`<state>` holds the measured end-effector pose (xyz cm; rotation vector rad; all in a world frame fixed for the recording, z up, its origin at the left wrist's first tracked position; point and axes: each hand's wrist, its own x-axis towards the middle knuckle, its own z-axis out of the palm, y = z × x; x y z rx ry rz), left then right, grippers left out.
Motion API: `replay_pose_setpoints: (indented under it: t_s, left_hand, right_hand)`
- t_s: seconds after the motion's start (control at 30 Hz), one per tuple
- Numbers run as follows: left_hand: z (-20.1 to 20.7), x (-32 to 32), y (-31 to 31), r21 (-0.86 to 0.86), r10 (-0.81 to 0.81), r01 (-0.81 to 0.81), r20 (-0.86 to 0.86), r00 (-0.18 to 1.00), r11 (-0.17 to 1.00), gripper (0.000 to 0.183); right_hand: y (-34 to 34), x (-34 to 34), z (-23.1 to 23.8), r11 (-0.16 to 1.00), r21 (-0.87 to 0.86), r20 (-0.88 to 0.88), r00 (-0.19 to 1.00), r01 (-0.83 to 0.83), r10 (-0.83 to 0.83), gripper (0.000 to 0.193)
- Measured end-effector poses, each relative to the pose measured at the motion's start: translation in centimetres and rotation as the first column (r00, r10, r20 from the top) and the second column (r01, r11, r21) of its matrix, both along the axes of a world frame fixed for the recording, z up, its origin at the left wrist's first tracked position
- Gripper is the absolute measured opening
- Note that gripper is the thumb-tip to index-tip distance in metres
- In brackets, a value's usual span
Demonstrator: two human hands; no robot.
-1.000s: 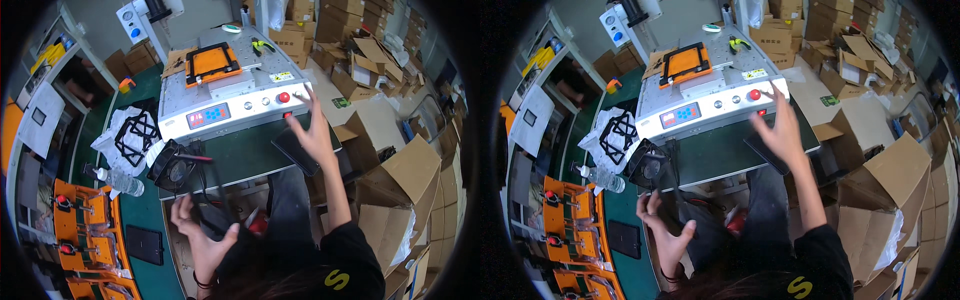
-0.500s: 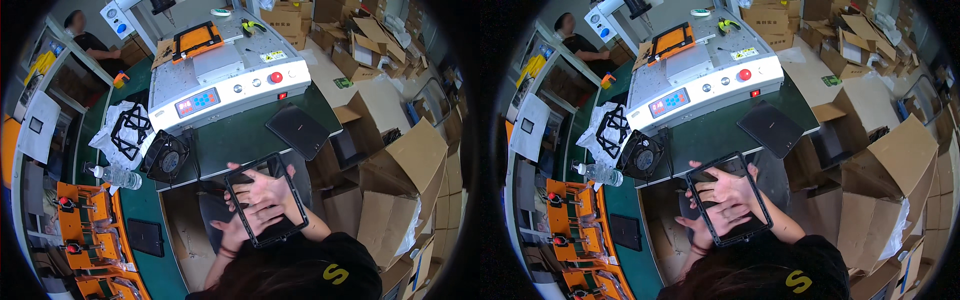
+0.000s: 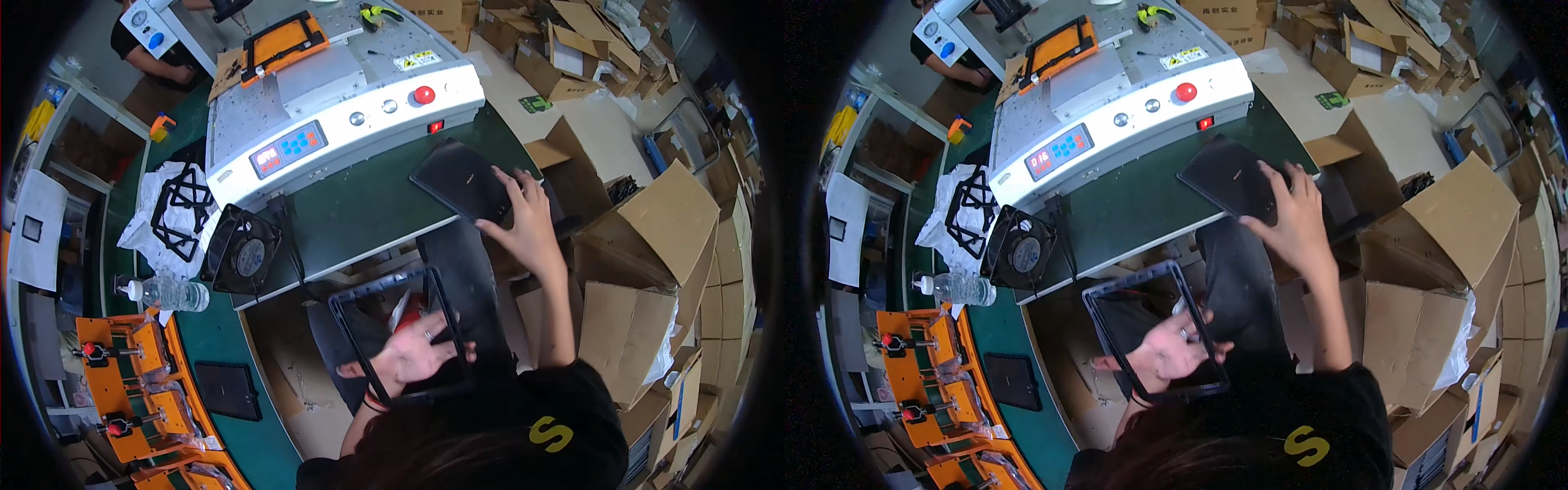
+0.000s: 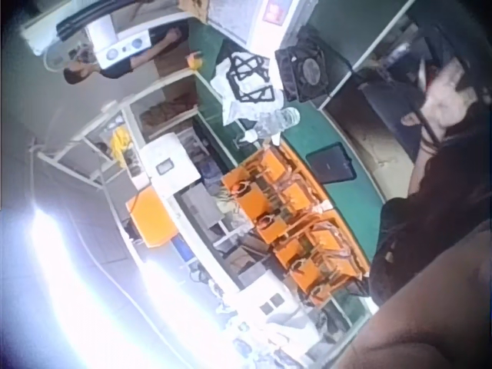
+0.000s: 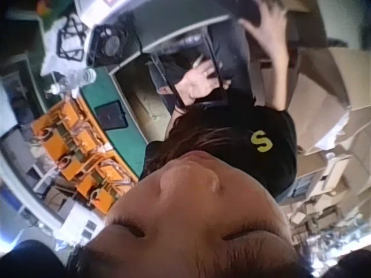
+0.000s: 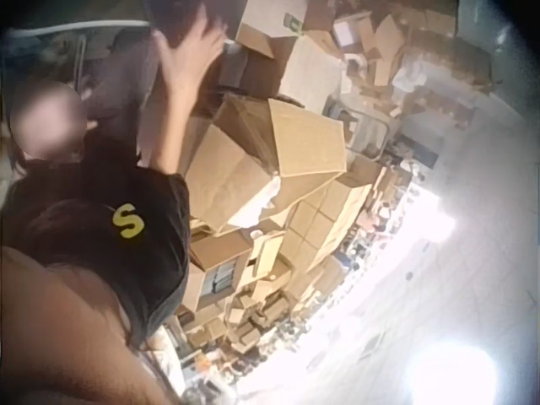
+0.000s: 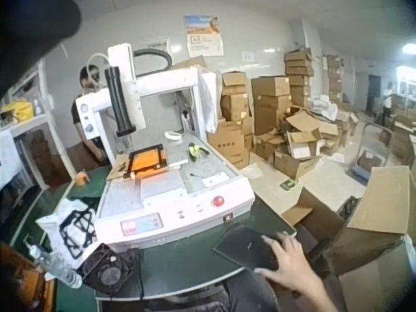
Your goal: The person assembles black electronic devices by placing them into orange clamping jigs and operating a lever. They then move the devices to a testing machine, press a button, and retrieve them. The person repeatedly handles the devices, placing them into cardboard boxes and stacking them on the workbench.
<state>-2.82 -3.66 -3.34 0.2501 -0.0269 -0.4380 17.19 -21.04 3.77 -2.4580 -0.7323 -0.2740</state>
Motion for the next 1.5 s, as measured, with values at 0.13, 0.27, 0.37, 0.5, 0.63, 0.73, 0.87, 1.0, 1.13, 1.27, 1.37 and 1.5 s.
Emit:
replay_pose_setpoints:
  t_s: [0.13, 0.27, 0.37, 0.5, 0.63, 0.73, 0.87, 1.0, 1.13, 1.27, 1.37, 1.5]
  left_hand:
    - [0.0, 1.5, 0.7, -0.174, 0.241, -0.202, 0.241, 0.940, 0.964, 0.150]
    - [1.2, 2.7, 1.8, -0.103, 0.283, -0.265, 0.246, 0.927, 0.959, 0.153]
    - [2.5, 2.9, 2.0, 0.024, 0.336, -0.346, 0.185, 0.923, 0.938, 0.150]
    - [3.1, 3.8, 2.2, 0.187, 0.442, -0.476, 0.198, 0.875, 0.859, 0.144]
    - [3.2, 4.6, 2.1, 0.289, 0.549, -0.616, 0.284, 0.787, 0.733, 0.138]
    - [3.4, 4.5, 1.7, 0.321, 0.603, -0.673, 0.299, 0.739, 0.666, 0.131]
    - [2.5, 3.0, 1.1, 0.369, 0.648, -0.674, 0.210, 0.732, 0.641, 0.122]
    - [2.4, 3.1, 1.2, 0.405, 0.667, -0.708, 0.264, 0.697, 0.579, 0.119]
    - [2.1, 3.4, 1.4, 0.452, 0.589, -0.695, 0.374, 0.717, 0.560, 0.116]
    - [3.4, 4.5, 1.2, 0.403, 0.601, -0.734, 0.422, 0.679, 0.546, 0.116]
    - [3.4, 4.8, 1.1, 0.329, 0.596, -0.722, 0.411, 0.690, 0.608, 0.119]
    - [3.2, 5.0, 0.8, 0.301, 0.634, -0.735, 0.372, 0.677, 0.608, 0.120]
  right_hand:
    - [-1.2, 1.1, -1.0, 0.977, -0.213, 0.010, 1.000, 0.010, -0.008, 0.080]
    - [-1.2, 1.8, -0.2, 0.939, -0.342, 0.116, 0.989, -0.047, 0.092, 0.081]
    - [-1.4, 2.7, 0.6, 0.921, -0.378, 0.117, 0.982, -0.094, 0.148, 0.077]
    - [-1.3, 2.5, 3.4, 0.976, -0.161, -0.103, 0.986, -0.144, 0.128, 0.068]
    - [-0.5, 0.2, 4.3, 0.903, 0.323, -0.170, 0.921, -0.283, 0.350, 0.059]
    - [2.6, -5.6, 4.3, 0.919, 0.199, -0.049, 0.934, -0.339, 0.355, 0.068]
    - [5.3, -9.1, 2.8, 0.909, 0.218, 0.077, 0.935, -0.356, 0.347, 0.074]
    - [6.6, -10.4, 1.8, 0.916, 0.232, 0.120, 0.944, -0.329, 0.308, 0.074]
    - [6.9, -10.7, 1.4, 0.918, 0.243, 0.123, 0.948, -0.315, 0.293, 0.074]
    - [7.0, -10.9, 1.1, 0.920, 0.244, 0.103, 0.952, -0.306, 0.289, 0.075]
    - [7.1, -11.2, 0.8, 0.927, 0.235, 0.094, 0.956, -0.294, 0.279, 0.075]
    - [7.1, -11.2, 0.6, 0.927, 0.242, 0.067, 0.958, -0.288, 0.280, 0.075]
